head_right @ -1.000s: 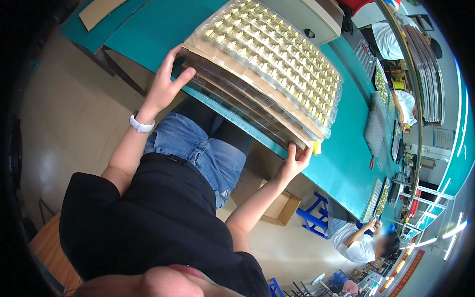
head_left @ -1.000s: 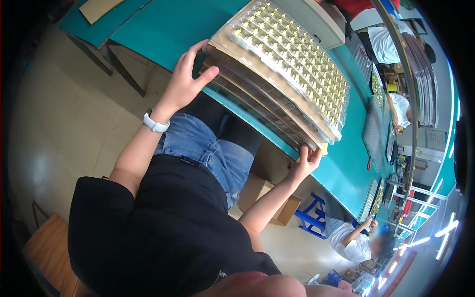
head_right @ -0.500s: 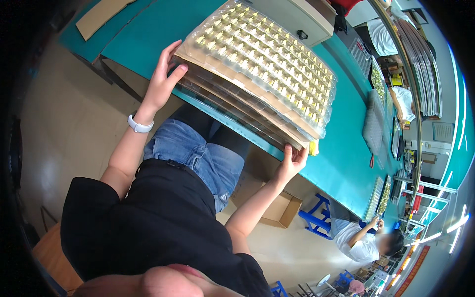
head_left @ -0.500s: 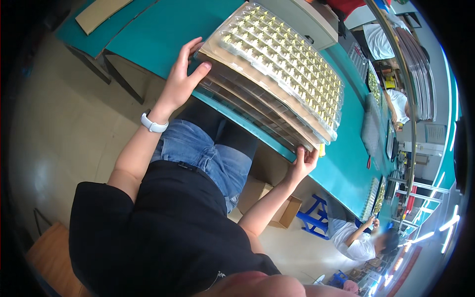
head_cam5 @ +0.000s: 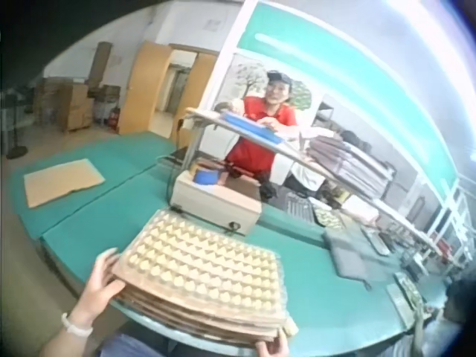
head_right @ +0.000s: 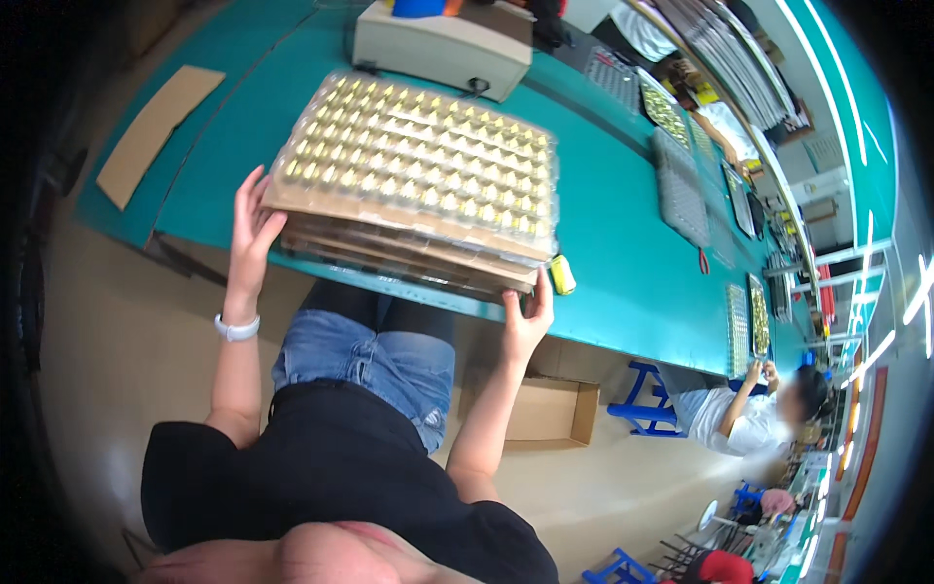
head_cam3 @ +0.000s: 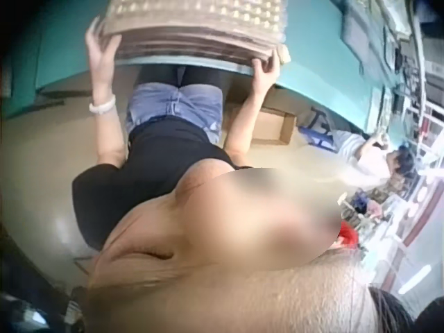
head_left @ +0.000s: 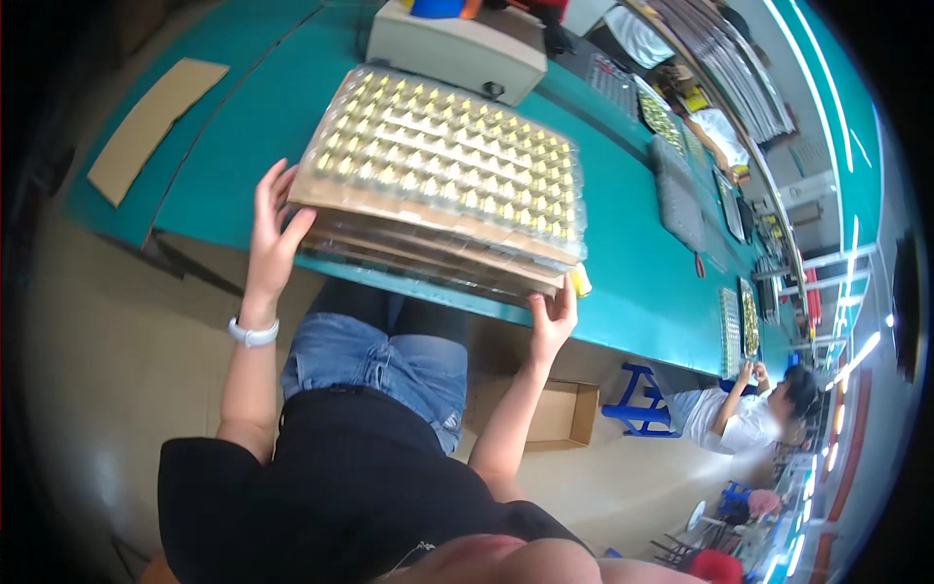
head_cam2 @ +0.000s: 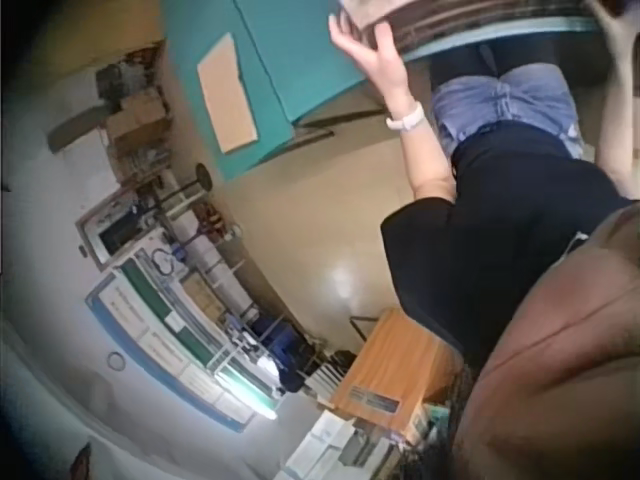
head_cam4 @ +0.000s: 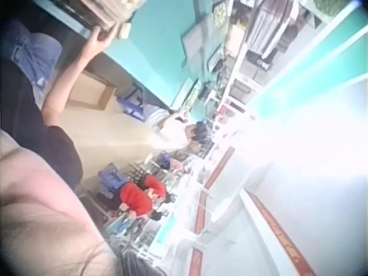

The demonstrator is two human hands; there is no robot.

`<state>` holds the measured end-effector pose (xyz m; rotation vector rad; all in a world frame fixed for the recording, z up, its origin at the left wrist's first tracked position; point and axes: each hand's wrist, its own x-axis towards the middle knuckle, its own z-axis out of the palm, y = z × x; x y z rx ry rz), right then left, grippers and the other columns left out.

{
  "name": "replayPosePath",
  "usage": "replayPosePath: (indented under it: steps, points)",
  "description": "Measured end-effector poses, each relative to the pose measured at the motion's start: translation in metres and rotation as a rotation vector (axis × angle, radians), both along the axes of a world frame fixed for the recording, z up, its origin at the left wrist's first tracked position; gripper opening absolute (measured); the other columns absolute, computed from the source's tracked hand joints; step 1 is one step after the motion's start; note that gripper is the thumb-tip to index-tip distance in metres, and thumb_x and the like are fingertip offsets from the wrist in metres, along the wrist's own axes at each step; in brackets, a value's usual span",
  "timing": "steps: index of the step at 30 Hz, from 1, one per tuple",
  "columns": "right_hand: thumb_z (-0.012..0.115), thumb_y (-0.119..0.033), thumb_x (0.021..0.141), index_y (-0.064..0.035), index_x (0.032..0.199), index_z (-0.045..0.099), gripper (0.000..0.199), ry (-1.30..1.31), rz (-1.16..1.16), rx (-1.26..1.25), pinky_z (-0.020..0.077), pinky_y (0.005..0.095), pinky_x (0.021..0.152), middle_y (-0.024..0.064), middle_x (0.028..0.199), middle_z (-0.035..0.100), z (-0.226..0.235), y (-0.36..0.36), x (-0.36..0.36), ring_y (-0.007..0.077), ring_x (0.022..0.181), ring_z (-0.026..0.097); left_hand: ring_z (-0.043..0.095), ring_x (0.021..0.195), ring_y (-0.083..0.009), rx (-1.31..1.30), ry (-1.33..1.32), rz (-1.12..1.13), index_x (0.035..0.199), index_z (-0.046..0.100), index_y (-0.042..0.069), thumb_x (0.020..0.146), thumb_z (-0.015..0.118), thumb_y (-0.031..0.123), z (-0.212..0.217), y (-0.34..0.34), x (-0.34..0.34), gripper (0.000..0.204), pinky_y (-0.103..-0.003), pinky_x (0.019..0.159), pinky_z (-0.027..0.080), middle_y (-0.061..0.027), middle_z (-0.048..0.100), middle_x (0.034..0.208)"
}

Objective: Placing small electronic components into a grid tray at a factory workstation.

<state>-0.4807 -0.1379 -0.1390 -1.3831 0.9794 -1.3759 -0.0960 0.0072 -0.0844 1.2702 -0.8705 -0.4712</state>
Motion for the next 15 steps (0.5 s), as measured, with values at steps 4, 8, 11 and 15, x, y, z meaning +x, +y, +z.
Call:
replayPosePath:
  steps: [4,8,11,15]
  points:
    - [0.064,-0.010,0.101,0.0079,0.152,0.049,0.056,0.081,-0.095,-0.171,0.0397,0.0413,0.118,0.0198,0.153,0.055,0.016,0.003,-0.005,0.0276,0.141,0.052,0.033,0.155,-0.0323,-0.105,-0.076,-0.081,0.165,0.024,0.004,0.099,0.064,0.026,0.028,0.000,0.007,0.080,-0.047,0.126,0.023,-0.0190,0.036,0.166]
    - [0.061,-0.021,0.105,0.0068,0.152,0.050,0.055,-0.014,-0.095,-0.191,0.0380,0.0406,0.118,0.0194,0.151,0.056,0.052,-0.005,0.008,0.0266,0.142,0.050,0.032,0.156,-0.0307,-0.003,-0.313,-0.140,0.162,0.032,-0.001,0.099,0.064,0.027,0.033,-0.019,0.012,0.076,-0.043,0.128,0.022,-0.0179,0.036,0.167]
    - [0.062,-0.028,0.106,0.0051,0.153,0.050,0.059,0.019,0.058,-0.150,0.0382,0.0392,0.117,0.0140,0.148,0.056,0.055,-0.010,0.017,0.0243,0.137,0.052,0.032,0.156,-0.0291,-0.068,-0.220,-0.165,0.160,0.036,-0.003,0.098,0.065,0.030,0.031,-0.024,0.008,0.075,-0.042,0.128,0.023,-0.0170,0.037,0.167]
    - [0.071,-0.021,0.101,0.0057,0.157,0.042,0.068,-0.084,0.149,-0.099,0.0358,0.0380,0.120,0.0165,0.151,0.054,0.055,-0.011,0.021,0.0236,0.140,0.051,0.031,0.156,-0.0293,-0.051,-0.251,-0.137,0.160,0.036,-0.002,0.099,0.065,0.039,0.011,-0.024,0.020,0.079,-0.043,0.128,0.021,-0.0163,0.037,0.167]
